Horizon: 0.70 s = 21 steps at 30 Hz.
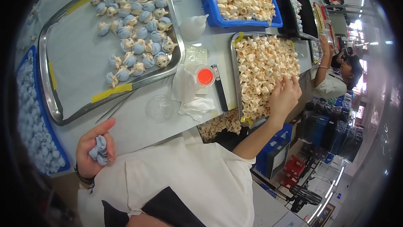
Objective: Assembling small plastic toy figurine parts at a factory workbench, including inspecting and fitting heads/shells.
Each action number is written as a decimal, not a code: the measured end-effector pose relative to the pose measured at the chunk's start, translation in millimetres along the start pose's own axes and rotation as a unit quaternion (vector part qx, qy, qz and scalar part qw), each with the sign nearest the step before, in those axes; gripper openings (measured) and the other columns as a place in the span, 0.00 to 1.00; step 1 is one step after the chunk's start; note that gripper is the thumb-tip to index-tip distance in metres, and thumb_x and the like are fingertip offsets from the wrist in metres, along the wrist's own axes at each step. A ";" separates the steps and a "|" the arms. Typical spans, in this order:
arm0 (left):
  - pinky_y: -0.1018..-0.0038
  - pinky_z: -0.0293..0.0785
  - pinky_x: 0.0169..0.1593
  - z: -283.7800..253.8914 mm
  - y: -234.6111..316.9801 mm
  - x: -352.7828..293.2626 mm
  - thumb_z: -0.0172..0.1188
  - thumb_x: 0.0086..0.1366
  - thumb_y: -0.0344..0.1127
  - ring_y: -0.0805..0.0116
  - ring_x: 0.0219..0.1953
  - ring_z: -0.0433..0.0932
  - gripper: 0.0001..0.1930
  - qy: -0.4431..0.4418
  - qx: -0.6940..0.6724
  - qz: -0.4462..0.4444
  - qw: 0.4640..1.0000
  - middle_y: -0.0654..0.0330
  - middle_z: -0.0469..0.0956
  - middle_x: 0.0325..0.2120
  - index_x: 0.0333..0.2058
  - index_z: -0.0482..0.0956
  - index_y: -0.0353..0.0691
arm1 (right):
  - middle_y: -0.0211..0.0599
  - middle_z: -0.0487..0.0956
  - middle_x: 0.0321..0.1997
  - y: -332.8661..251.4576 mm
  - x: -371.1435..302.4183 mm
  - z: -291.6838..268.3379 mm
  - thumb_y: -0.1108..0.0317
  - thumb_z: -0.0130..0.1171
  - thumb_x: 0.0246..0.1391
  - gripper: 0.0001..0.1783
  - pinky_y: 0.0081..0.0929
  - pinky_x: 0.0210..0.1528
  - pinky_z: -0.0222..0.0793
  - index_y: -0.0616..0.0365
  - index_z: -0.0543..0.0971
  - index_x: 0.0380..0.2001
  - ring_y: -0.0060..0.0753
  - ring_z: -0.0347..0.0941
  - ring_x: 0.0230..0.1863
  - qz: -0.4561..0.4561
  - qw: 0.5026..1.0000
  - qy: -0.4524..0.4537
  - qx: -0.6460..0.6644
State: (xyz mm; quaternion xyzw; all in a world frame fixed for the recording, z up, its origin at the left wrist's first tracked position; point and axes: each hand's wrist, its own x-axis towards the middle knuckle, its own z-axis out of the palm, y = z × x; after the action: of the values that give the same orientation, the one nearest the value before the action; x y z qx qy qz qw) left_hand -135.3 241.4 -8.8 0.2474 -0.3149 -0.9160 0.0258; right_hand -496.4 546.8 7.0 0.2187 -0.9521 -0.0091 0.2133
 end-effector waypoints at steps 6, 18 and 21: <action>0.79 0.67 0.29 7.6 8.0 7.4 0.37 0.58 0.39 0.71 0.24 0.69 0.28 -0.001 -0.025 -0.033 0.999 0.50 0.73 0.28 0.55 0.58 0.26 | 0.41 0.75 0.39 -32.3 -0.5 -39.2 0.73 0.58 0.45 0.12 0.30 0.47 0.61 0.60 0.75 0.36 0.39 0.69 0.41 -0.001 0.991 0.122 0.047; 0.79 0.68 0.31 11.1 4.4 12.1 0.40 0.62 0.35 0.73 0.27 0.71 0.18 -0.035 -0.047 -0.106 0.993 0.56 0.72 0.31 0.47 0.65 0.30 | 0.37 0.75 0.31 -263.1 -64.6 -63.3 0.79 0.62 0.29 0.21 0.24 0.27 0.65 0.59 0.75 0.34 0.36 0.70 0.27 -0.341 0.584 -0.151 0.721; 0.79 0.67 0.32 8.7 0.2 11.4 0.41 0.62 0.34 0.75 0.27 0.71 0.14 -0.060 -0.045 -0.084 0.994 0.59 0.71 0.30 0.43 0.66 0.33 | 0.39 0.76 0.34 -267.1 -73.9 -57.8 0.79 0.63 0.30 0.22 0.26 0.31 0.66 0.60 0.74 0.36 0.38 0.70 0.31 -0.324 0.552 -0.166 0.750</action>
State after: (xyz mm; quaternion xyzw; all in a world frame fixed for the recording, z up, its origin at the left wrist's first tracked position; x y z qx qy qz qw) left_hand -149.4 243.8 -7.7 0.2161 -0.2520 -0.9415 -0.0589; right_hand -302.4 340.8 0.3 0.5875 -0.4972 0.6040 -0.2069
